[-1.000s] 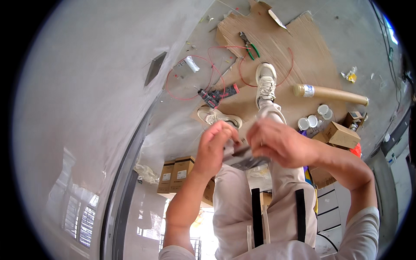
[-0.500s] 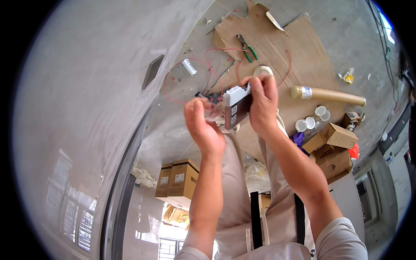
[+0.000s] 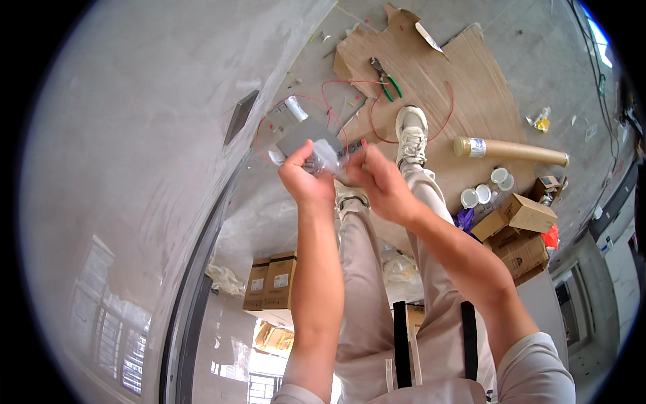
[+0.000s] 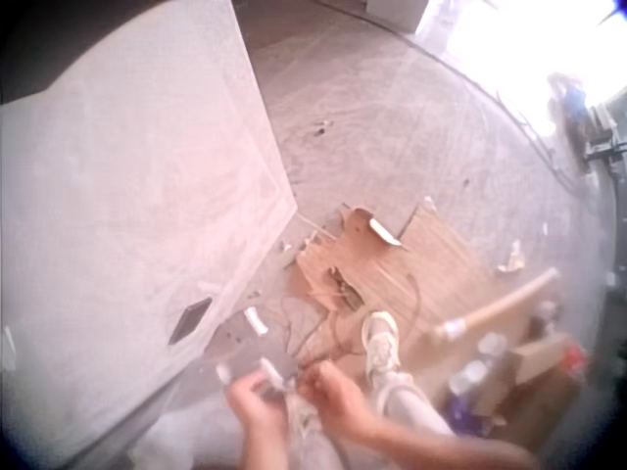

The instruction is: The person installs electrical outlets into a wall cavity. They use a power drill to secure the outlet to the wall, strip the ends of colored wires with pliers, and connect the wires to the terminal screws on the back of the outlet. The person repeats this process for multiple outlets in the same wall section.

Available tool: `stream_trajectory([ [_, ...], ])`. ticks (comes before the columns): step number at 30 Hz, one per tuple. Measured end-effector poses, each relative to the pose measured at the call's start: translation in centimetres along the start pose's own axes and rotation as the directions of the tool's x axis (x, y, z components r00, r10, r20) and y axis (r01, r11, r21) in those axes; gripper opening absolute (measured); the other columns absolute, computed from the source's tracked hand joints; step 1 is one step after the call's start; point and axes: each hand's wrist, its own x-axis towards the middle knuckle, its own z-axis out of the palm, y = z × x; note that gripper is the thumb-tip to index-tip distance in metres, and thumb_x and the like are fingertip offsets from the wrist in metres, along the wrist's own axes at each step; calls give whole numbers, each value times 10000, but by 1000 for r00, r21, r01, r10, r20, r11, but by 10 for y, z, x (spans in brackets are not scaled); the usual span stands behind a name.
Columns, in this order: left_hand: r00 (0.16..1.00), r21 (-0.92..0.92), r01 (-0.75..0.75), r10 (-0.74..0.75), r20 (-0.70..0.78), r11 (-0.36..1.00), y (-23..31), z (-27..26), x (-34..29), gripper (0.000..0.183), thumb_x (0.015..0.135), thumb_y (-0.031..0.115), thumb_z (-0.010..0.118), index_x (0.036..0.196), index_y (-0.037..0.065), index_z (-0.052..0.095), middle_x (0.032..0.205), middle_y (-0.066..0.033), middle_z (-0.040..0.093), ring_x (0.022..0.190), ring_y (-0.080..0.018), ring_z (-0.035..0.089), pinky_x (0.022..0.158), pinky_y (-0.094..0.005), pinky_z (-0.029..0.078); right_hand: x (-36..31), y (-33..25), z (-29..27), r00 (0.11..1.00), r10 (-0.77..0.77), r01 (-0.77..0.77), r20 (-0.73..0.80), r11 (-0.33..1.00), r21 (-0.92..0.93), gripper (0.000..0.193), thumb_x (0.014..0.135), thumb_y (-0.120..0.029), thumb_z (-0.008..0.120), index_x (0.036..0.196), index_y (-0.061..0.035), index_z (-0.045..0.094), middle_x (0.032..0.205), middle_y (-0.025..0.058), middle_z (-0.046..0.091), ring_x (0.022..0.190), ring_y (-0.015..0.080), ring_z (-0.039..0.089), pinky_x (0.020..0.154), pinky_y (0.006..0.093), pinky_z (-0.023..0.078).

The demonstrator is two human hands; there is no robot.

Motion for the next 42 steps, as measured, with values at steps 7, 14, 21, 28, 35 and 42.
stream_trajectory([
  [7,969,30,76,-81,234,997,12,14,7,473,833,10,625,1300,14,554,1169,-101,637,1076,-273,631,985,-466,497,-8,31,-30,960,275,-228,-59,884,407,154,1044,-185,599,1010,-50,533,828,-16,546,760,72,517,695,253,452],
  [14,846,236,-49,-85,526,971,4,15,18,495,909,125,686,1362,-13,544,1224,-109,637,1175,-258,609,1028,-412,488,36,44,-19,944,304,-264,-124,927,268,817,992,-389,676,1600,-51,250,1277,160,613,1109,231,647,953,369,496],
  [21,850,607,-266,-115,514,749,20,32,9,623,942,274,740,1428,-47,517,1307,-138,605,1201,-228,572,1024,-390,475,79,46,-43,884,408,-457,230,640,618,739,943,-398,736,1487,-47,380,1201,114,640,1011,197,634,896,362,494],
  [28,566,763,-642,630,532,-67,12,34,-22,933,883,437,773,1565,18,293,1522,-200,414,1442,-353,357,1192,-478,268,64,46,-39,969,200,-168,-143,963,209,857,877,-342,798,1510,11,342,1350,176,561,1143,288,599,960,393,479],
  [35,886,196,291,-341,316,937,-16,-16,-55,606,967,477,631,1442,133,477,1347,-91,572,1120,-243,576,915,-437,487,-7,17,-19,967,-40,145,253,899,-413,993,778,-315,837,1575,-63,301,1526,207,431,1426,407,381,1197,560,272],
  [42,962,311,266,-233,-141,912,-17,-110,-66,449,919,288,743,1294,131,551,1009,-60,636,847,-222,607,738,-395,510,-9,154,-25,906,323,-25,272,683,-730,663,843,-281,713,1435,-66,508,1488,130,482,1425,347,374,1169,544,300],
])
